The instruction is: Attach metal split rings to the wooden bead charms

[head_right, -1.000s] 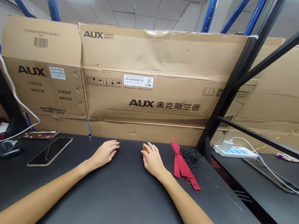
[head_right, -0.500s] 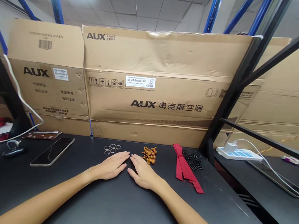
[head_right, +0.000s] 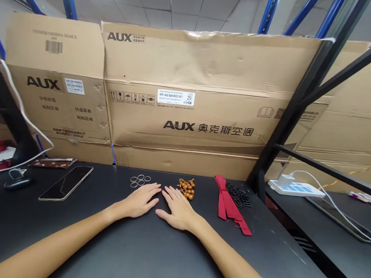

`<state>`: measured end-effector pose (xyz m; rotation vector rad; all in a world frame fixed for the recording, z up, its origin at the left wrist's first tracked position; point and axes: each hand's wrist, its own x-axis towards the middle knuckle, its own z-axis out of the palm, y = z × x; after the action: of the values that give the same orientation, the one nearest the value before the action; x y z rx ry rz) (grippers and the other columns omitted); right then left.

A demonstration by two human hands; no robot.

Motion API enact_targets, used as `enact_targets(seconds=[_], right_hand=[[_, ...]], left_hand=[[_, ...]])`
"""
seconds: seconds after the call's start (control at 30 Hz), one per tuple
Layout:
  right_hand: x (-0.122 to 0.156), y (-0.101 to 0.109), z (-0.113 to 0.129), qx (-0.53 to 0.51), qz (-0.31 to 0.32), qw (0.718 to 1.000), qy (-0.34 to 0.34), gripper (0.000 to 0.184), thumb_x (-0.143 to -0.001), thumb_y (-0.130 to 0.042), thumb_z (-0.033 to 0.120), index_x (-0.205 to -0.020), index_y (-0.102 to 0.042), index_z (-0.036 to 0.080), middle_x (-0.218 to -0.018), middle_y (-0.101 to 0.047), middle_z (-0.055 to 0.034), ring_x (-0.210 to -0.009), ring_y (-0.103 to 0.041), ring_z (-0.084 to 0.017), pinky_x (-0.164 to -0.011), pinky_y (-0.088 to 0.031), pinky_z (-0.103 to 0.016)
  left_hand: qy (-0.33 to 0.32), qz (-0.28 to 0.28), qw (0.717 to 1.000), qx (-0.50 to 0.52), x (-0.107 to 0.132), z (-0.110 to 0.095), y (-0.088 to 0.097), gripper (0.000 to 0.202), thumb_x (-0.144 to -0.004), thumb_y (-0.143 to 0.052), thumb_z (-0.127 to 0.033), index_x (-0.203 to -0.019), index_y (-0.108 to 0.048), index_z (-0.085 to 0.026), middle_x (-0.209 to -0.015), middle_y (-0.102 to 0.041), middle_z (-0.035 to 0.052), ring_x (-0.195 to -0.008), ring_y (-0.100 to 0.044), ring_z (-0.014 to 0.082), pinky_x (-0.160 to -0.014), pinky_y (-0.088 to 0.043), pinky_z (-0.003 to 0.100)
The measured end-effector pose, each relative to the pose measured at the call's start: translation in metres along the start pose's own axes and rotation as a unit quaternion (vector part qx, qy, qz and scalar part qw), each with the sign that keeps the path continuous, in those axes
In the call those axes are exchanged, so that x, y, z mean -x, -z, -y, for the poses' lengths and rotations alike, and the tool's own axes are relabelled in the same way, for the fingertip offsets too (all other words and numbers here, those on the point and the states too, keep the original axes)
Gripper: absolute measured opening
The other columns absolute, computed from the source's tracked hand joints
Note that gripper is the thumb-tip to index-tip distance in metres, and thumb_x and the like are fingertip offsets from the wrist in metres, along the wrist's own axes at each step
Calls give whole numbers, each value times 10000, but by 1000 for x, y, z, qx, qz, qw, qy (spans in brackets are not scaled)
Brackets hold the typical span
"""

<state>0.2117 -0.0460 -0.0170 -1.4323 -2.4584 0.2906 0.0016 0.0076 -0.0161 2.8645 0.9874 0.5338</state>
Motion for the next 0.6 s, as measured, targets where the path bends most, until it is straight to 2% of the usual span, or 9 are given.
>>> enact_targets(seconds=[0.17, 0.6], right_hand=[[-1, -1, 0, 2, -13, 1000, -3, 768, -877, -371, 662, -1456, -311, 162, -1530, -241, -119, -1411, -205, -286, -1160, -175, -469], [0, -2, -3, 15, -30, 999, 10, 708, -899, -374, 623, -1425, -378, 150, -1505, -301, -138, -1389, -263, -296, -1148, -217, -470]], left_hand=[[-12, -16, 1000, 2, 1, 4, -5, 431, -942, -399, -344, -1317, -498, -155, -1400, -475, 116, -1320, -405, 252, -1097, -331, 428], [-16, -15, 1000, -2, 1, 6, -7, 442, -948, -388, -361, -1323, -495, -152, -1402, -473, 115, -1319, -402, 250, -1098, -327, 423]])
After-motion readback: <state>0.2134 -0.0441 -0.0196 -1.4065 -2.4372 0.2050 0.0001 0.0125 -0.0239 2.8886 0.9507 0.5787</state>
